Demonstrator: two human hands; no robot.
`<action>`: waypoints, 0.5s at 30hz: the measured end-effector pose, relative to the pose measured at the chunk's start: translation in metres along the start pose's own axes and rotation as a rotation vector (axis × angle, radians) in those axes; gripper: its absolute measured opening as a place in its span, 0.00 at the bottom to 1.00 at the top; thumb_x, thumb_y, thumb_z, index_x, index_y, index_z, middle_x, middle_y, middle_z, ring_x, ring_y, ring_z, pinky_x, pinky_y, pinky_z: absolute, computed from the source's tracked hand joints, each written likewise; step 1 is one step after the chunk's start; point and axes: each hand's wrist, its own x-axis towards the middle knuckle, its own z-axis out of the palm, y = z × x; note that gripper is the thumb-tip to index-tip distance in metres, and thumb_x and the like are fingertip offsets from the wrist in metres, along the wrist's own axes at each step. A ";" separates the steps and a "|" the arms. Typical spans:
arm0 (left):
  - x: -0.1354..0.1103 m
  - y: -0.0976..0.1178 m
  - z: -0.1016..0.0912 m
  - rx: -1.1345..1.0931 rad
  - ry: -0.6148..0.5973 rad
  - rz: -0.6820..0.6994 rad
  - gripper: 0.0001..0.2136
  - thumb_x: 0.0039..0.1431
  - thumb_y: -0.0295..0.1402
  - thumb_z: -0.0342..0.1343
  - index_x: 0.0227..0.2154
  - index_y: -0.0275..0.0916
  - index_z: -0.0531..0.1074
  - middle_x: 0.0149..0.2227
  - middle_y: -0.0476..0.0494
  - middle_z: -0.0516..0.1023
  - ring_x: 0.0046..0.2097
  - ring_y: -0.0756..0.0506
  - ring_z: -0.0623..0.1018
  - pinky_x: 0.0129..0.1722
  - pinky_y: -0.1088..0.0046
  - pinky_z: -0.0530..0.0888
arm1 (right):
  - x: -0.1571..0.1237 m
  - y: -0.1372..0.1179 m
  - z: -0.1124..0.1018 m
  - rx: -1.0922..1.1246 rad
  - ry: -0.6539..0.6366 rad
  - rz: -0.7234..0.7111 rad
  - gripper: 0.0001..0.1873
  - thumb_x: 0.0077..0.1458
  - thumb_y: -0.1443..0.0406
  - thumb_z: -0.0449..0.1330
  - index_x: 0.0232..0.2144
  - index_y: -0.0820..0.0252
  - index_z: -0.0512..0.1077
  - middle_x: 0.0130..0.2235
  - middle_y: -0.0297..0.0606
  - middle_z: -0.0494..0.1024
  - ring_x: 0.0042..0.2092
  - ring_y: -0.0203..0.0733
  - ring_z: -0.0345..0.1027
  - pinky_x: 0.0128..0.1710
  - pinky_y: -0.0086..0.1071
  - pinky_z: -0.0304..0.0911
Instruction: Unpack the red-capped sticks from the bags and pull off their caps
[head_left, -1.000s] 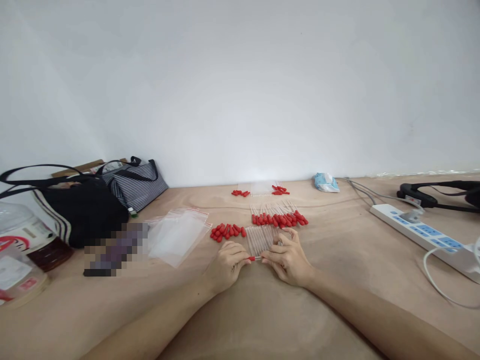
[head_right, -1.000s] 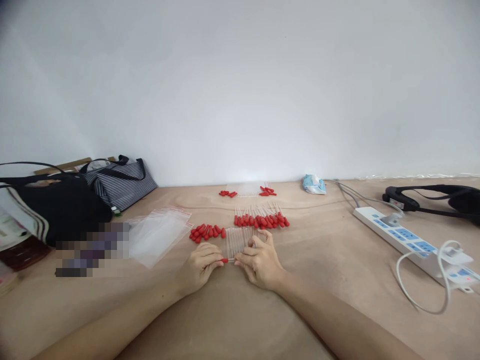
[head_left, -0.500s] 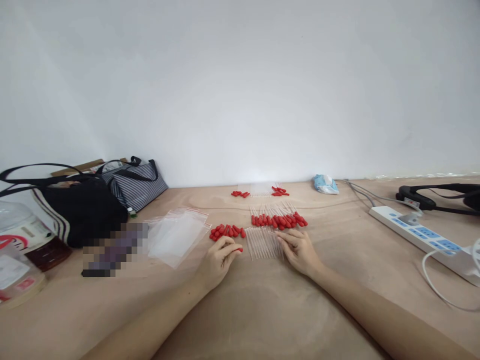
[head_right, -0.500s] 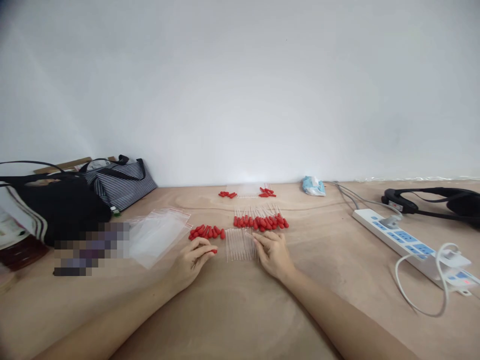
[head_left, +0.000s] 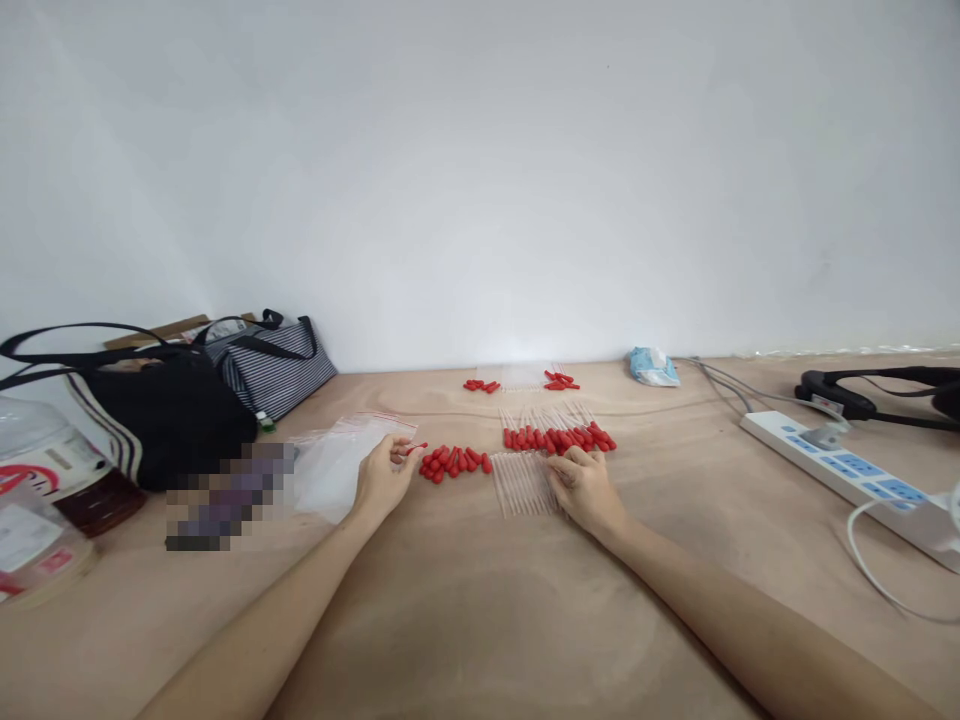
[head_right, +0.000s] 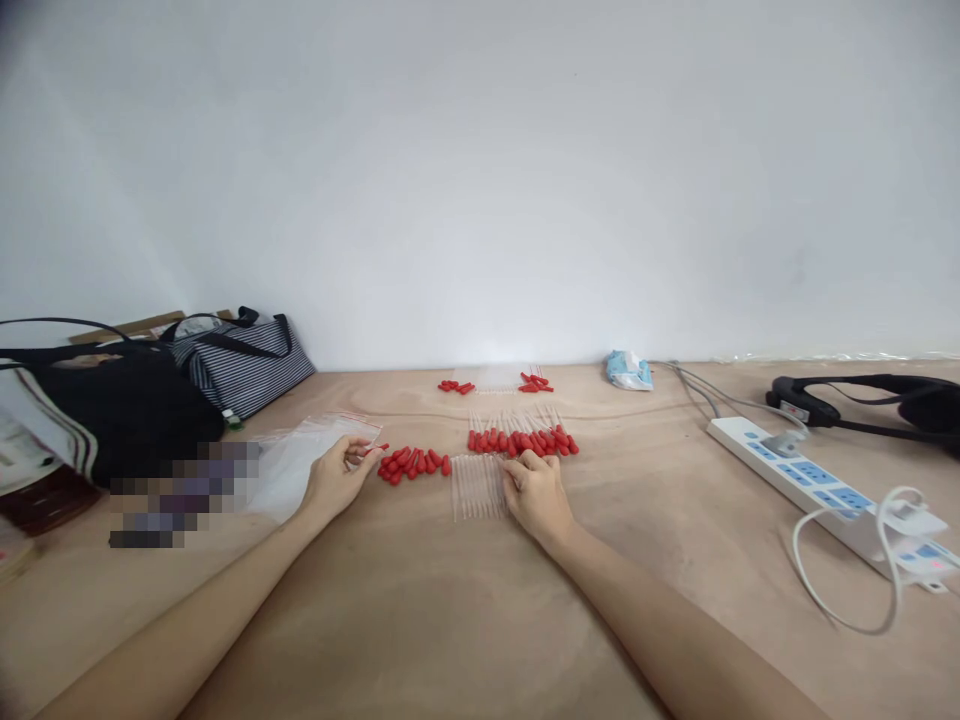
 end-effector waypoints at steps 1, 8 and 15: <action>-0.001 0.001 0.000 0.028 -0.037 -0.006 0.13 0.47 0.42 0.51 0.31 0.37 0.69 0.27 0.47 0.75 0.29 0.48 0.74 0.31 0.74 0.71 | 0.000 -0.001 0.000 -0.015 -0.008 -0.006 0.12 0.54 0.66 0.49 0.30 0.59 0.73 0.25 0.36 0.69 0.29 0.35 0.61 0.36 0.32 0.48; -0.006 0.004 -0.006 0.153 -0.114 0.016 0.15 0.55 0.39 0.41 0.31 0.39 0.71 0.28 0.46 0.78 0.28 0.46 0.74 0.29 0.73 0.68 | -0.002 -0.011 -0.007 -0.017 -0.138 -0.043 0.15 0.55 0.59 0.49 0.34 0.60 0.72 0.27 0.36 0.68 0.33 0.38 0.62 0.37 0.34 0.47; -0.010 0.022 -0.003 0.220 -0.003 0.321 0.11 0.53 0.37 0.48 0.29 0.38 0.72 0.32 0.43 0.75 0.37 0.43 0.71 0.38 0.67 0.66 | -0.003 -0.005 -0.019 0.032 -0.078 0.059 0.18 0.58 0.61 0.45 0.27 0.59 0.72 0.25 0.34 0.70 0.31 0.35 0.62 0.38 0.34 0.45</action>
